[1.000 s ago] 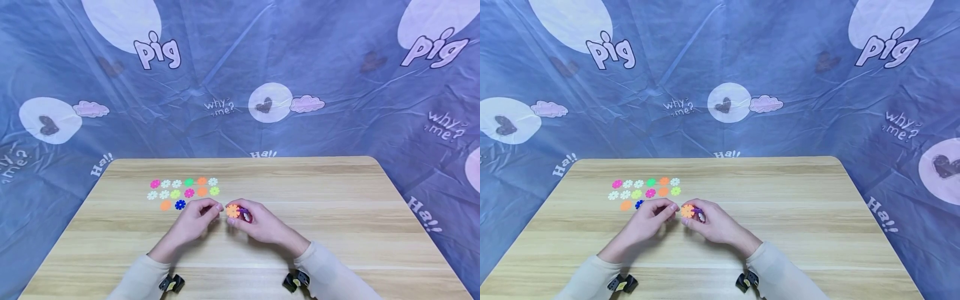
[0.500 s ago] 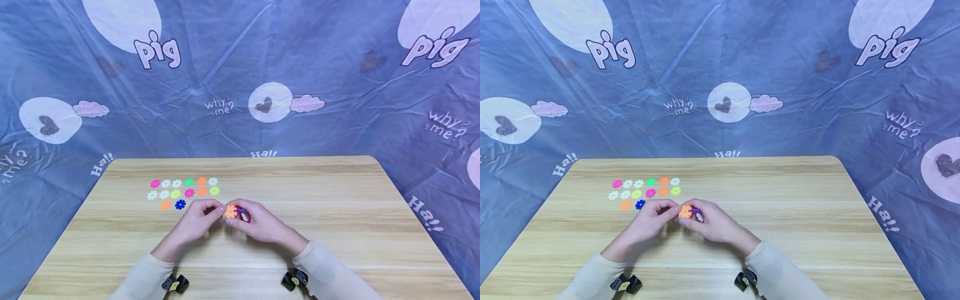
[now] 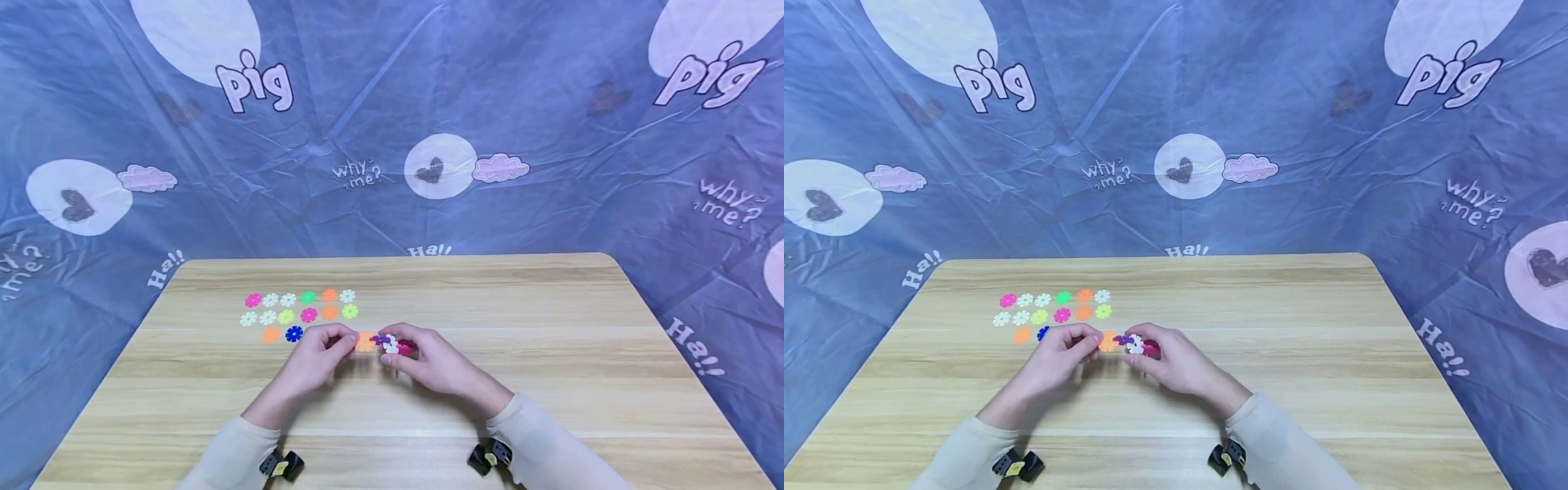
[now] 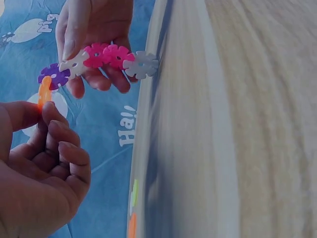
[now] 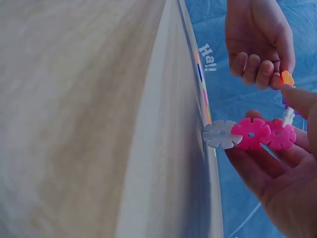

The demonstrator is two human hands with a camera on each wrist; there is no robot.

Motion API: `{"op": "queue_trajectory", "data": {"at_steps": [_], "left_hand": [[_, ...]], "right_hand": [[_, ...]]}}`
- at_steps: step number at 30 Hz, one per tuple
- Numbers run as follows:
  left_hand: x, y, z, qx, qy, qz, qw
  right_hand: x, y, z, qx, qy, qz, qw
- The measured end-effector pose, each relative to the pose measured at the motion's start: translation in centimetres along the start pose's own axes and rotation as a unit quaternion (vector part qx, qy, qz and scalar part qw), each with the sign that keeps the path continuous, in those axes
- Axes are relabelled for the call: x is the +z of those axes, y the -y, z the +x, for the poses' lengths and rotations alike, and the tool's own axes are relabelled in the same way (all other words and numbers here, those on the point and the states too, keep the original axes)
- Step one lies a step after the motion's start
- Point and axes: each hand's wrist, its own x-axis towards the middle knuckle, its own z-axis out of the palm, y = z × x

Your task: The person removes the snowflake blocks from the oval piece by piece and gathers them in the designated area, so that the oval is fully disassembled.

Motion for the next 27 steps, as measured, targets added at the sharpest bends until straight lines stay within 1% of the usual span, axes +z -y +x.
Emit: {"op": "queue_trajectory", "data": {"at_steps": [5, 9, 13, 17, 21, 24, 26, 27], "left_hand": [[0.6, -0.2, 0.0, -0.015, -0.026, -0.026, 0.9992], [1.4, -0.4, -0.1, -0.030, -0.052, -0.060, 0.9964], [2.0, -0.6, -0.2, -0.042, -0.068, -0.080, 0.9935], [2.5, -0.9, -0.4, -0.057, -0.073, -0.094, 0.9912], [2.7, -1.2, -0.4, -0.071, -0.081, -0.127, 0.9860], [2.8, -1.4, -0.5, -0.075, -0.088, -0.151, 0.9818], [2.8, -1.4, -0.5, -0.076, -0.089, -0.153, 0.9813], [2.7, -1.5, -0.5, -0.075, -0.088, -0.148, 0.9822]], "right_hand": [[0.0, 0.1, 0.0, -0.004, -0.009, 0.006, 0.9999], [0.0, 0.3, 0.1, -0.010, -0.018, -0.008, 0.9998], [0.1, 0.4, 0.2, -0.018, -0.021, -0.016, 0.9995], [0.2, 0.4, 0.2, -0.018, -0.022, -0.025, 0.9993], [0.2, 0.4, 0.2, -0.020, -0.025, -0.031, 0.9990], [0.2, 0.5, 0.2, -0.021, -0.024, -0.029, 0.9991], [0.2, 0.5, 0.2, -0.020, -0.023, -0.029, 0.9991], [0.2, 0.5, 0.2, -0.020, -0.023, -0.028, 0.9991]]}}
